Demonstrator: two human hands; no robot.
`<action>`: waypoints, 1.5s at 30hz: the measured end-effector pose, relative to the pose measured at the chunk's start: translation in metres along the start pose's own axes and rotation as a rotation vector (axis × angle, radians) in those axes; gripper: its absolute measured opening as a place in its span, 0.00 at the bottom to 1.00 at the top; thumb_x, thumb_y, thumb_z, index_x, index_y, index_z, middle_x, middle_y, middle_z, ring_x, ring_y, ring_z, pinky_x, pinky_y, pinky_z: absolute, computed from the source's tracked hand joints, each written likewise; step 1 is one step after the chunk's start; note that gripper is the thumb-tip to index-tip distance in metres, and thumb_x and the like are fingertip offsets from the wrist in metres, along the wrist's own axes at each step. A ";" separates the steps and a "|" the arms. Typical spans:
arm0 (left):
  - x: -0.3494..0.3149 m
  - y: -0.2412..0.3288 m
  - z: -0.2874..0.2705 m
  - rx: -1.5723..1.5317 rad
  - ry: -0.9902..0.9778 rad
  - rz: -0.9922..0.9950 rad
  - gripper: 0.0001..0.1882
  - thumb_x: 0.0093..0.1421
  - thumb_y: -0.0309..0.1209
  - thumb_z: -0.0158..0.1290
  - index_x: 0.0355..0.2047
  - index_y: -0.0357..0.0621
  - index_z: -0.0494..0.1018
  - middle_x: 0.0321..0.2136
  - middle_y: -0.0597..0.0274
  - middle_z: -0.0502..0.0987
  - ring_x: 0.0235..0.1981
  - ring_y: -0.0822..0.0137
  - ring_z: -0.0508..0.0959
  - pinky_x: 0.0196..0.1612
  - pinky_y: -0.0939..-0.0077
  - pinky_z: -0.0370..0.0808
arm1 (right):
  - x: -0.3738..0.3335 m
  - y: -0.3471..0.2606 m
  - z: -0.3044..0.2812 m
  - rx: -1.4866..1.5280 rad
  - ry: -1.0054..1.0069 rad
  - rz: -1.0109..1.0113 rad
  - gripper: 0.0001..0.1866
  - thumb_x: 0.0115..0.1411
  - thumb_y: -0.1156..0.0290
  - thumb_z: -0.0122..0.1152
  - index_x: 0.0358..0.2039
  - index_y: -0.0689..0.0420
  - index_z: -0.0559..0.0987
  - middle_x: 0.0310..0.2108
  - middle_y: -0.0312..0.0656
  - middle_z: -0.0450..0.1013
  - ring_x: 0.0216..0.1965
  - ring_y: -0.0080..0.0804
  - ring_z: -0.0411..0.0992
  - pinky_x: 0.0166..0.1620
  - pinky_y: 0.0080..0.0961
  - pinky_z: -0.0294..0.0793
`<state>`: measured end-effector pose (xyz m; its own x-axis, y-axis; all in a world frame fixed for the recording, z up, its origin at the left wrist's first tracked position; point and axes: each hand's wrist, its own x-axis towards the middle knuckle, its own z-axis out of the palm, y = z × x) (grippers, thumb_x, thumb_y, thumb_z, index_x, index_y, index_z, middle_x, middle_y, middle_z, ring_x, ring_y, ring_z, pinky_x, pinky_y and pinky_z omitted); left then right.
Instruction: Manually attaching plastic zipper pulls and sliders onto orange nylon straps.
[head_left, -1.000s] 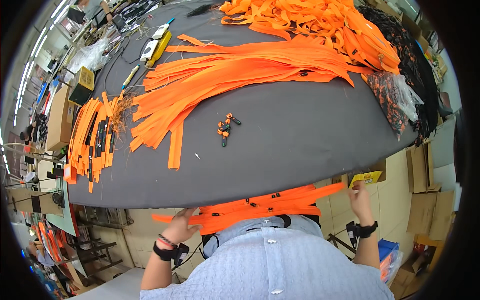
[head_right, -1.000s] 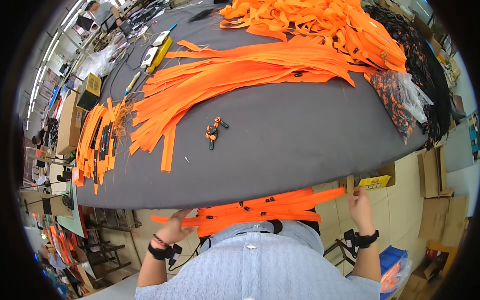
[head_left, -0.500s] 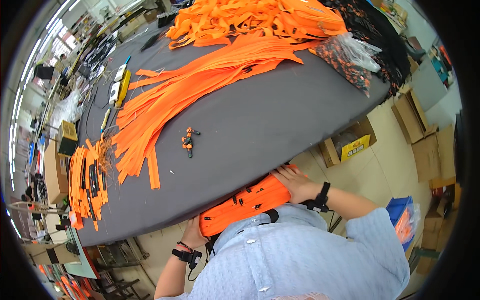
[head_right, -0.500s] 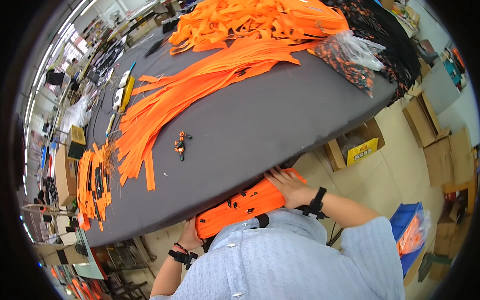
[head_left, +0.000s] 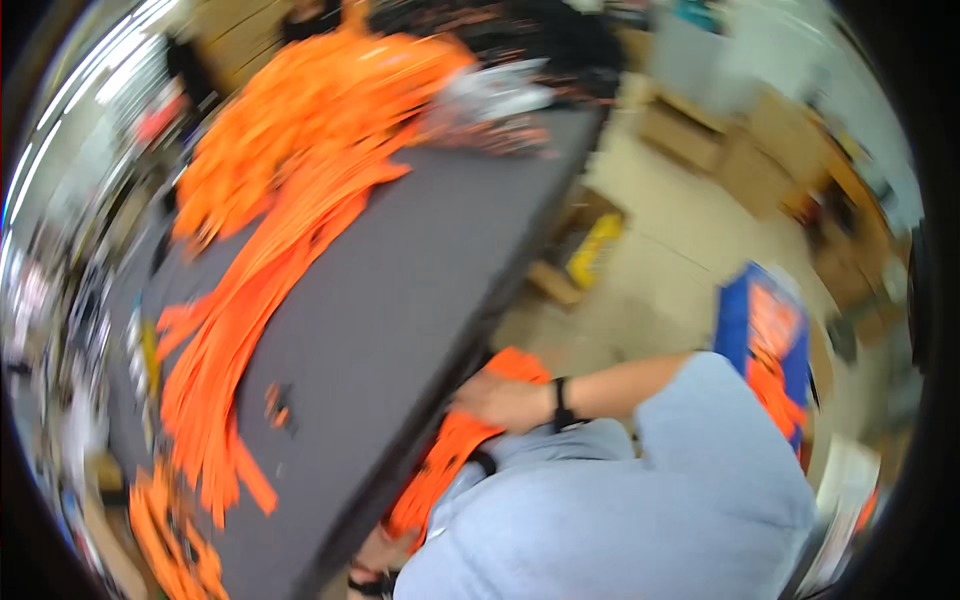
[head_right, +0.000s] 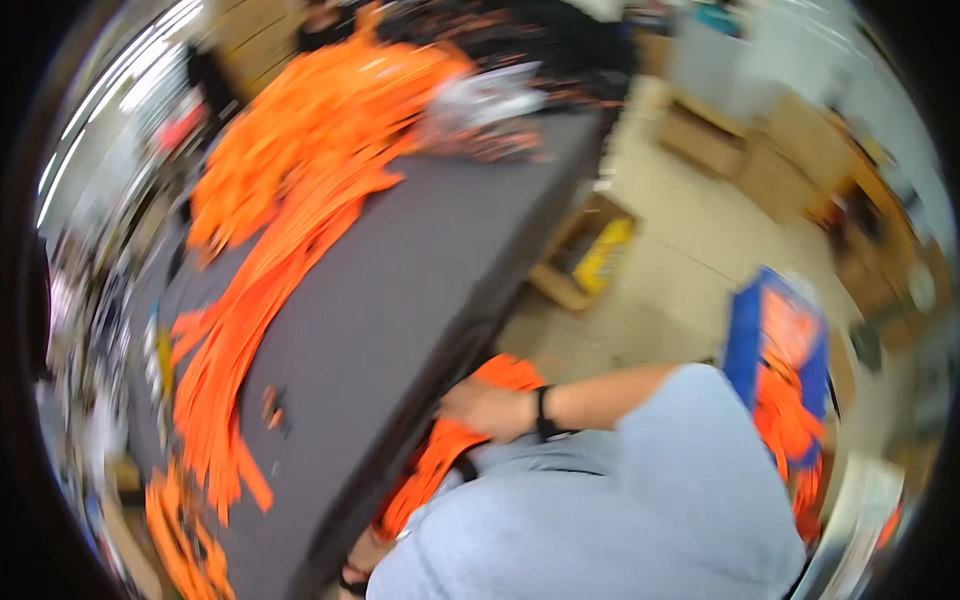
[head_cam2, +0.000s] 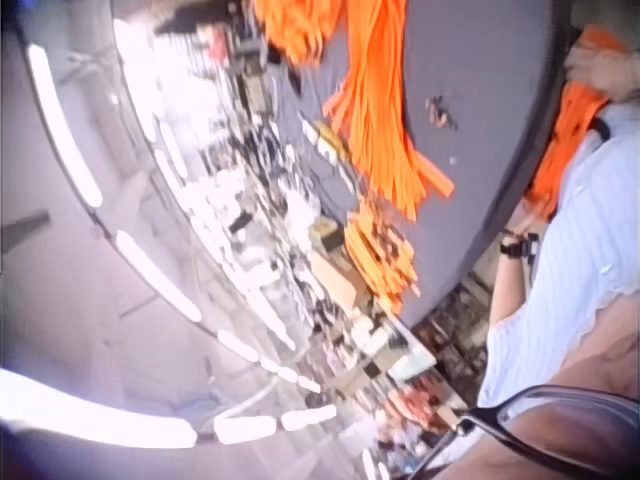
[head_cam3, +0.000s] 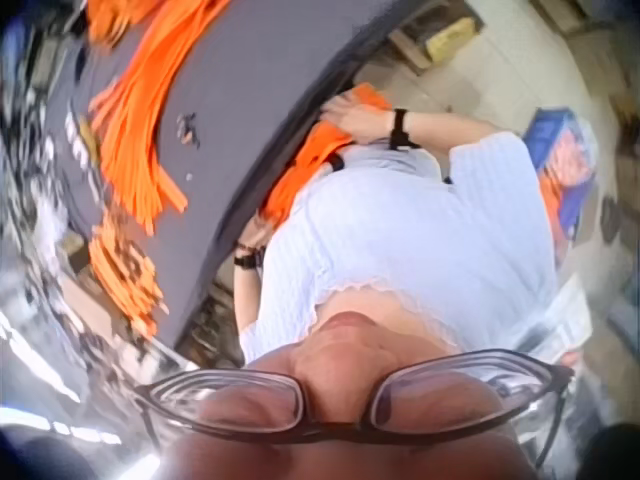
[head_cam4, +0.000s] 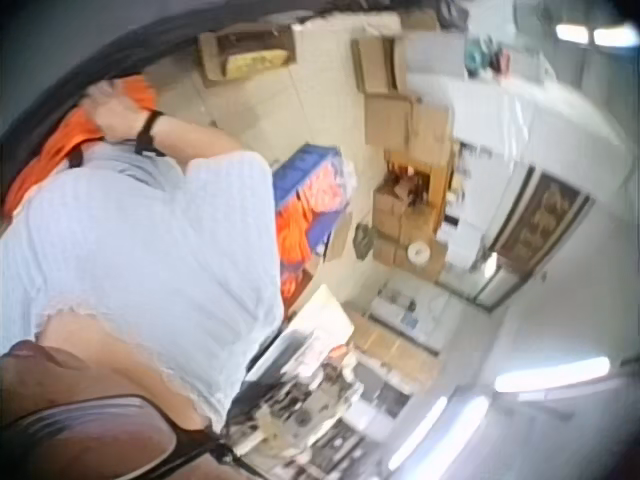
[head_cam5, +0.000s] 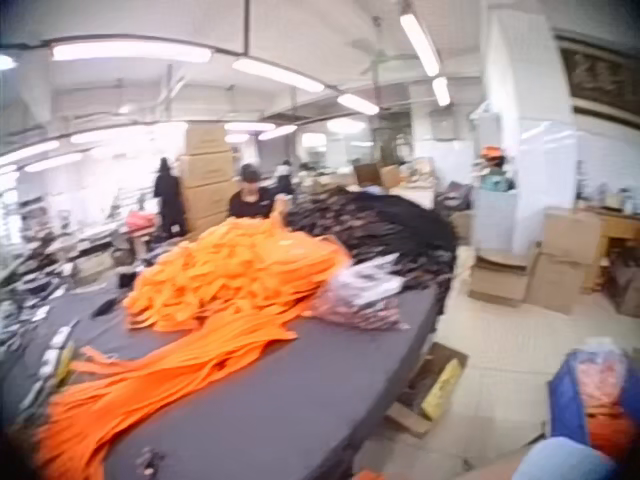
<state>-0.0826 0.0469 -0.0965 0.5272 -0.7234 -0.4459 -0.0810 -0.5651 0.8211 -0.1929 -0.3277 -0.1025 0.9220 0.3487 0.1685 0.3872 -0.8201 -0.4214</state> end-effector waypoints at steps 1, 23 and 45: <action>0.012 0.004 0.009 -0.035 -0.009 -0.001 0.44 0.47 0.37 0.64 0.62 0.37 0.56 0.58 0.46 0.62 0.62 0.55 0.59 0.62 0.61 0.57 | 0.009 -0.008 -0.006 -0.109 -0.058 -0.030 0.39 0.44 0.72 0.62 0.59 0.64 0.63 0.51 0.51 0.66 0.57 0.47 0.61 0.58 0.43 0.59; 0.098 0.049 0.031 -0.033 -0.385 0.036 0.22 0.58 0.31 0.53 0.51 0.37 0.67 0.46 0.51 0.73 0.46 0.64 0.72 0.52 0.67 0.69 | -0.106 -0.077 -0.232 1.160 0.708 0.491 0.12 0.40 0.83 0.59 0.29 0.63 0.80 0.26 0.38 0.77 0.26 0.24 0.72 0.29 0.21 0.70; 0.104 0.050 0.041 -0.036 -0.466 0.079 0.16 0.62 0.28 0.50 0.49 0.36 0.70 0.42 0.54 0.77 0.42 0.67 0.76 0.48 0.70 0.73 | -0.470 -0.168 -0.284 -0.561 0.799 1.809 0.16 0.47 0.80 0.50 0.39 0.65 0.76 0.34 0.58 0.76 0.34 0.53 0.76 0.34 0.39 0.74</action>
<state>-0.0667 -0.0728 -0.1158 0.0846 -0.8692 -0.4872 -0.0718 -0.4930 0.8671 -0.6894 -0.4823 0.1420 -0.0820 -0.9513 0.2972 -0.9582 -0.0068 -0.2860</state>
